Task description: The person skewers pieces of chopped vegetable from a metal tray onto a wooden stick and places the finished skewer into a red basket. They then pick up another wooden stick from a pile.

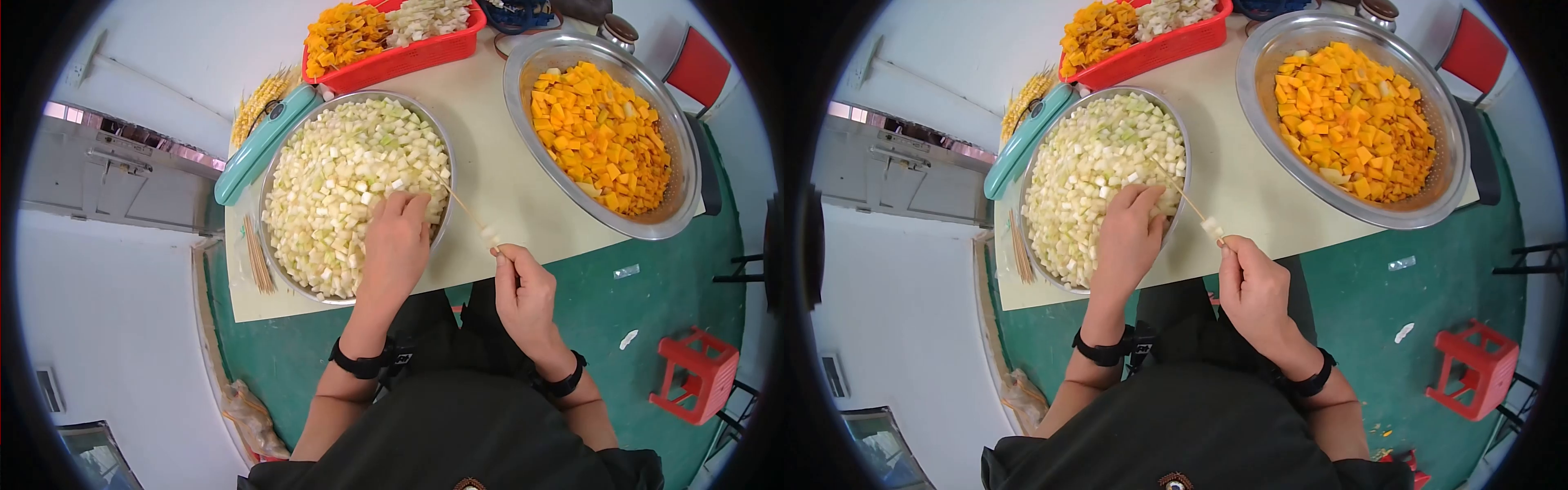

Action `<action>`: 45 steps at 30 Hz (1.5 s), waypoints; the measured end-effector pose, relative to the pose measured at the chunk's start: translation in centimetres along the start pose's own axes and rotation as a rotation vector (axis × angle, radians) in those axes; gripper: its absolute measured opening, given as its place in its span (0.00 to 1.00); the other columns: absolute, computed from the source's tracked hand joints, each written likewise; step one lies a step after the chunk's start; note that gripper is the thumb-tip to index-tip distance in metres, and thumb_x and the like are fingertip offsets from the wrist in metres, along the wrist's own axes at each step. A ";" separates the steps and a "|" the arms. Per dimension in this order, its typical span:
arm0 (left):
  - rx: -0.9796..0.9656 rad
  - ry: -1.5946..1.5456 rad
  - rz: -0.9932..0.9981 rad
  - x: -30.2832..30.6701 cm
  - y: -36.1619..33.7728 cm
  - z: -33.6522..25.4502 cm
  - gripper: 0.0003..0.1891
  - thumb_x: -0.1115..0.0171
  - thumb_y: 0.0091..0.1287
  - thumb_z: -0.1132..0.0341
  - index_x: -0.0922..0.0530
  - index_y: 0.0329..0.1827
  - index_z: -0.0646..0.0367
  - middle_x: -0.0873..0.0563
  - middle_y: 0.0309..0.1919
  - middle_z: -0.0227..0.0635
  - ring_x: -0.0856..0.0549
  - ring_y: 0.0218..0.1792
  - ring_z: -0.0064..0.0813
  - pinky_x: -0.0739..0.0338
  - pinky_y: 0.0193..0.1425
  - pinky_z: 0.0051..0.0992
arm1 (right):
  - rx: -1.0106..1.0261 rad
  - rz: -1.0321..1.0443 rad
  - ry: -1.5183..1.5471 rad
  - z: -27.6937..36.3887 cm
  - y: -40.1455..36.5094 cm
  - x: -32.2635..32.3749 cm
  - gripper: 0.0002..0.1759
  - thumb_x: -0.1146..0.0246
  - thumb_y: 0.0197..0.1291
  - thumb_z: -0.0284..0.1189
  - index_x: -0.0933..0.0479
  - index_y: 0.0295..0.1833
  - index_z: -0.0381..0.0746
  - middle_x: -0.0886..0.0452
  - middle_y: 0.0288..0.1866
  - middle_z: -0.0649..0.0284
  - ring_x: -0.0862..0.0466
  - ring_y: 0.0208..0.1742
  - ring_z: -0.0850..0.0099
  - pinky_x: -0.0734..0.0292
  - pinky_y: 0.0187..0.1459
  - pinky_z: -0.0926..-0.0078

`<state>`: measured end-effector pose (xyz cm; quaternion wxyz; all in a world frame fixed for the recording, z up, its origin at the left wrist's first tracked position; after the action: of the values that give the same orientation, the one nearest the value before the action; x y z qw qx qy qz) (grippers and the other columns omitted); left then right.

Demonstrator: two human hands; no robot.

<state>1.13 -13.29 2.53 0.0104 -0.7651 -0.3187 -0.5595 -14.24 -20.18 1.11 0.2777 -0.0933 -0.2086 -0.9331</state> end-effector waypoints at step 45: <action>0.591 -1.551 -0.153 1.5 -4.2 8.8 0.13 0.48 0.66 0.74 0.25 0.53 0.65 0.17 0.41 0.43 0.20 0.32 0.21 0.23 0.37 0.21 | 0.237 0.225 -0.063 3.0 -1.6 -3.1 0.05 0.41 0.51 0.18 0.25 0.35 0.34 0.25 0.21 0.60 0.24 0.18 0.66 0.32 0.19 0.73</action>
<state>6.80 -5.90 -0.87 -0.0499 -0.8754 -0.4203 0.2335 -12.36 -16.14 2.40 0.3827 -0.1118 -0.3141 -0.8616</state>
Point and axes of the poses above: each hand's wrist, its own y-axis towards the middle knuckle, its own x-axis out of the back of the hand, z = x × y, the point moved 8 cm from there along y, towards the middle knuckle
